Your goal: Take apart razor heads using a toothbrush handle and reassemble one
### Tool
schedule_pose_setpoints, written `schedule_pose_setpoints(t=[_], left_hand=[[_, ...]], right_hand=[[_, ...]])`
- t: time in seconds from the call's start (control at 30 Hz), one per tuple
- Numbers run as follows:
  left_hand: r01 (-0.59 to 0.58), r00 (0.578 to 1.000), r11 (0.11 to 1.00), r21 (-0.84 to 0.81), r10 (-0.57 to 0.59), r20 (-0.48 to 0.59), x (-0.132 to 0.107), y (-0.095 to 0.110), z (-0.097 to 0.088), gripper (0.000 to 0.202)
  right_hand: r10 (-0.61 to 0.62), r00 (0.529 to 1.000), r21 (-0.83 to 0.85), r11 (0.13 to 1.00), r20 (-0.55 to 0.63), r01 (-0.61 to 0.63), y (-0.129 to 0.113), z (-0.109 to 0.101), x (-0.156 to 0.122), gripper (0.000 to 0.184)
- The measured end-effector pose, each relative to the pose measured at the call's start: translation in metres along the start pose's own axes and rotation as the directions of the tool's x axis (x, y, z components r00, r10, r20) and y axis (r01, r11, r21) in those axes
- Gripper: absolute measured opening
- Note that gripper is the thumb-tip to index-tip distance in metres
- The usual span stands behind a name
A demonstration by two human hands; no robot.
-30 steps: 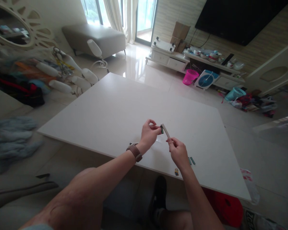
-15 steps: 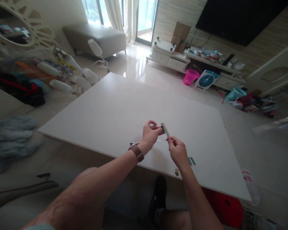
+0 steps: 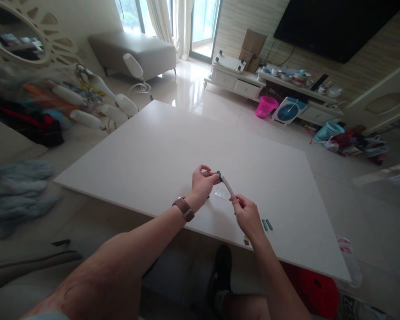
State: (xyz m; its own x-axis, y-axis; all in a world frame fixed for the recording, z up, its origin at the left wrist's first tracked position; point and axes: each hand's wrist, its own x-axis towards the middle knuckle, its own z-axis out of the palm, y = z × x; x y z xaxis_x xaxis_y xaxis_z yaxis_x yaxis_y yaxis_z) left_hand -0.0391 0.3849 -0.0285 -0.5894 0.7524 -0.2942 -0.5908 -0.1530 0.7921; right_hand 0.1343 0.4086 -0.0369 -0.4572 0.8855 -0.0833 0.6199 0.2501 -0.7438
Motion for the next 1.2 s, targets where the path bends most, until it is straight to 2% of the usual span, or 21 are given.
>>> schedule_pose_setpoints(t=[0.27, 0.57, 0.73, 0.9, 1.07, 1.2], left_hand=[[0.07, 0.997, 0.997, 0.014, -0.07, 0.019, -0.009, -0.009, 0.014, 0.033], [0.001, 0.997, 0.999, -0.036, -0.004, -0.081, 0.006, 0.001, -0.004, 0.031], [0.031, 0.999, 1.0, -0.002, -0.031, -0.018, 0.008, 0.003, -0.001, 0.009], [0.11, 0.994, 0.993, -0.042, -0.109, 0.021, 0.005, -0.001, 0.006, 0.012], [0.121, 0.99, 0.99, 0.066, -0.126, 0.063, 0.004, -0.001, 0.001, 0.027], [0.101, 0.991, 0.988, 0.119, -0.11, 0.075, 0.005, 0.001, -0.002, 0.028]], right_hand=[[-0.003, 0.998, 0.006, 1.0, -0.065, 0.003, -0.008, 0.004, 0.01, 0.044], [-0.01, 1.0, -0.009, 1.0, 0.001, 0.01, 0.0, 0.001, -0.003, 0.043], [0.019, 0.992, 0.056, 0.998, -0.127, -0.012, -0.007, -0.003, 0.002, 0.043], [0.025, 0.967, 0.144, 0.989, -0.252, 0.012, -0.018, -0.002, 0.007, 0.043], [0.03, 0.973, 0.128, 0.992, -0.229, -0.001, -0.012, -0.003, 0.004, 0.042], [0.046, 0.976, 0.115, 0.993, -0.211, -0.022, -0.006, -0.005, 0.003, 0.043]])
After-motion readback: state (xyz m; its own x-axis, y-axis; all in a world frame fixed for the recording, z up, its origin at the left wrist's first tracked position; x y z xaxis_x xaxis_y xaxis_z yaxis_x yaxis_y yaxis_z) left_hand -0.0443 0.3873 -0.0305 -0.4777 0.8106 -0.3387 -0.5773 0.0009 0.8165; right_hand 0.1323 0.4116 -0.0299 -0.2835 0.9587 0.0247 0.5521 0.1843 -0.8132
